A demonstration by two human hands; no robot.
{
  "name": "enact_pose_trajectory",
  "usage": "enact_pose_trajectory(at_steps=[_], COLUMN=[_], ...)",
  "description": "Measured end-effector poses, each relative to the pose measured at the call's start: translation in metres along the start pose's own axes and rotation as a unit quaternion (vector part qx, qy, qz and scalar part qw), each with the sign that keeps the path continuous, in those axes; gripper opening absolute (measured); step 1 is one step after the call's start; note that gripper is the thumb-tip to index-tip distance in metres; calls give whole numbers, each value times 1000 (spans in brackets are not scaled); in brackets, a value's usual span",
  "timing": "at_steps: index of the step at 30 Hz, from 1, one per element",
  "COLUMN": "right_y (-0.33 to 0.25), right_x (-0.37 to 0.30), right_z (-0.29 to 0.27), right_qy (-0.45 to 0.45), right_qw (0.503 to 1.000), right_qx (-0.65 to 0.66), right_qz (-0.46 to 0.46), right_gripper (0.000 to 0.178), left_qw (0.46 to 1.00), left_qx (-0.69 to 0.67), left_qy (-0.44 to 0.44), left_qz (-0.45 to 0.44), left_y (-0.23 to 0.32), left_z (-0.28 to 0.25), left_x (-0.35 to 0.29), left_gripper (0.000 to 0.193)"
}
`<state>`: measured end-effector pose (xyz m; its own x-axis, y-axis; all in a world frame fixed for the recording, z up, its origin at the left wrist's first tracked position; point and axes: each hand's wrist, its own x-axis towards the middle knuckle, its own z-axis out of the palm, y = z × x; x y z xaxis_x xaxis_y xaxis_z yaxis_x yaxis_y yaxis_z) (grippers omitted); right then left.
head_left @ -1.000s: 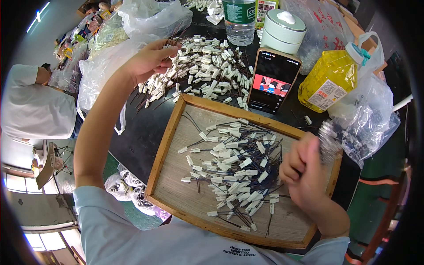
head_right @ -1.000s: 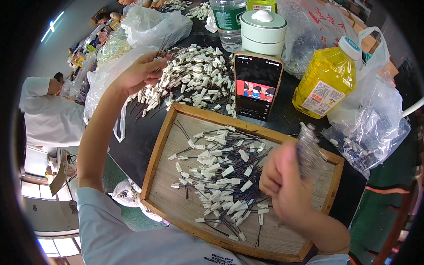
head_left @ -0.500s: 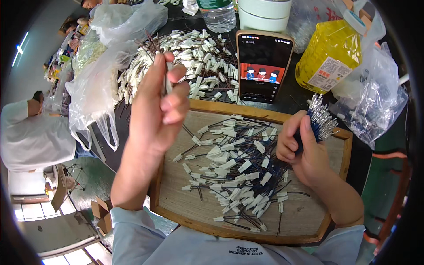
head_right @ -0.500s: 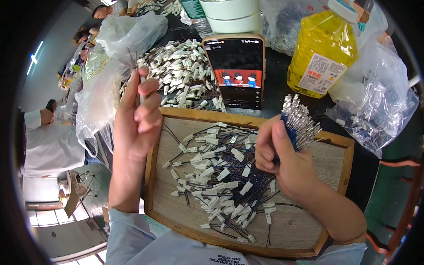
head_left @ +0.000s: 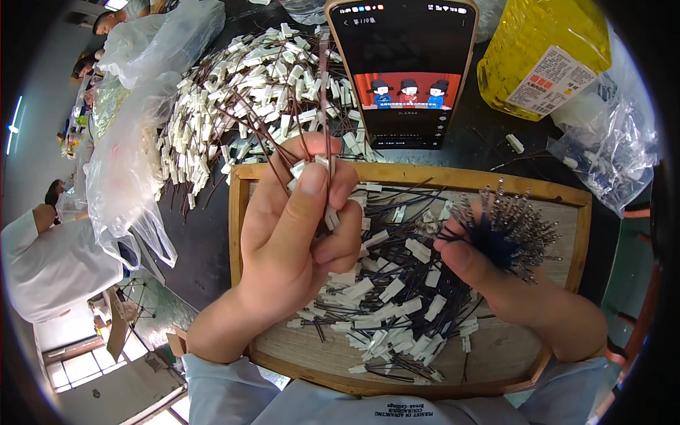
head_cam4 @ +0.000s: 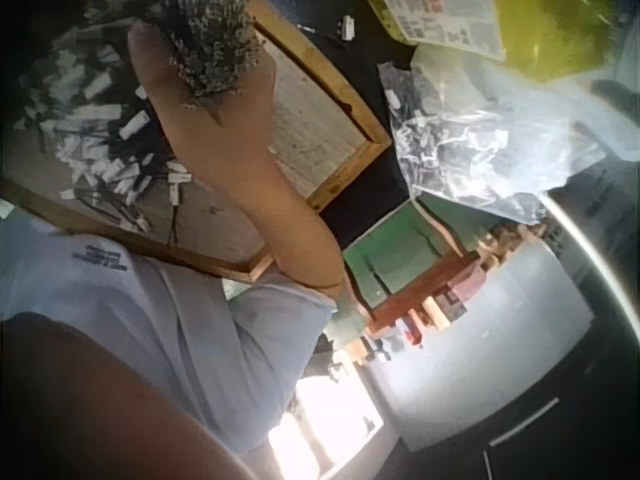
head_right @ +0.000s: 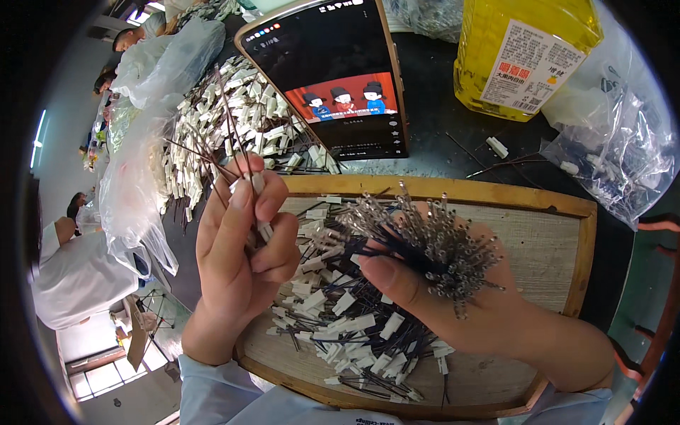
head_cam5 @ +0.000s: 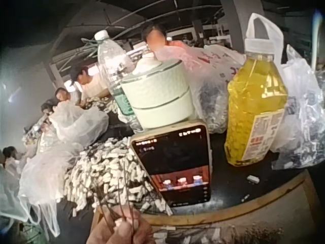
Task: The person assembles small electrical connectors and wires by hand at a workshop table.
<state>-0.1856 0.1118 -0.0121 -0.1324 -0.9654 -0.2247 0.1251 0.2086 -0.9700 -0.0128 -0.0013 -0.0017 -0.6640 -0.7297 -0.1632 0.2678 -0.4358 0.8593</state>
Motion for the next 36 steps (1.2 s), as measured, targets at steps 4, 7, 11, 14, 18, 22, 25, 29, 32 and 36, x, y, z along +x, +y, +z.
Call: enact_pose_trajectory(at_steps=[4,7,11,14,18,22,25,29,32,36], right_y=[-13,-9,-19,-23,-24,-25,-20,-24,-15,-6], right_x=[-5,-9,-10,-12,-11,-12,-12,-13,-12,-12], right_z=[-4,-1,-7,-9,-4,-9,-10,-6,-9,-13], right_qy=[12,57,20,-4,9,-8,-16,7,-22,-21], right_qw=[994,995,993,988,987,987,984,993,990,988], right_qx=[-17,32,-42,-77,-96,-121,-170,-74,-140,-155], right_qz=[107,74,113,134,127,102,48,91,14,-1], right_gripper=[18,15,17,15,12,12,12,11,11,9], left_qw=[997,995,992,987,982,982,983,981,980,968], left_qx=[20,41,79,114,107,105,100,79,105,186], left_qy=[-70,-92,-44,-85,-134,-137,-135,-150,-146,-158], left_qz=[1,-16,-87,-75,-76,-78,-78,-96,-89,-55], left_y=[-5,-7,-4,-5,-6,-5,-6,-3,-6,-5], left_z=[-9,-6,4,3,0,3,3,0,1,-1], left_x=[-3,-6,-9,-10,-10,-11,-12,-13,-13,-14], left_gripper=[23,24,21,18,22,23,24,25,25,25])
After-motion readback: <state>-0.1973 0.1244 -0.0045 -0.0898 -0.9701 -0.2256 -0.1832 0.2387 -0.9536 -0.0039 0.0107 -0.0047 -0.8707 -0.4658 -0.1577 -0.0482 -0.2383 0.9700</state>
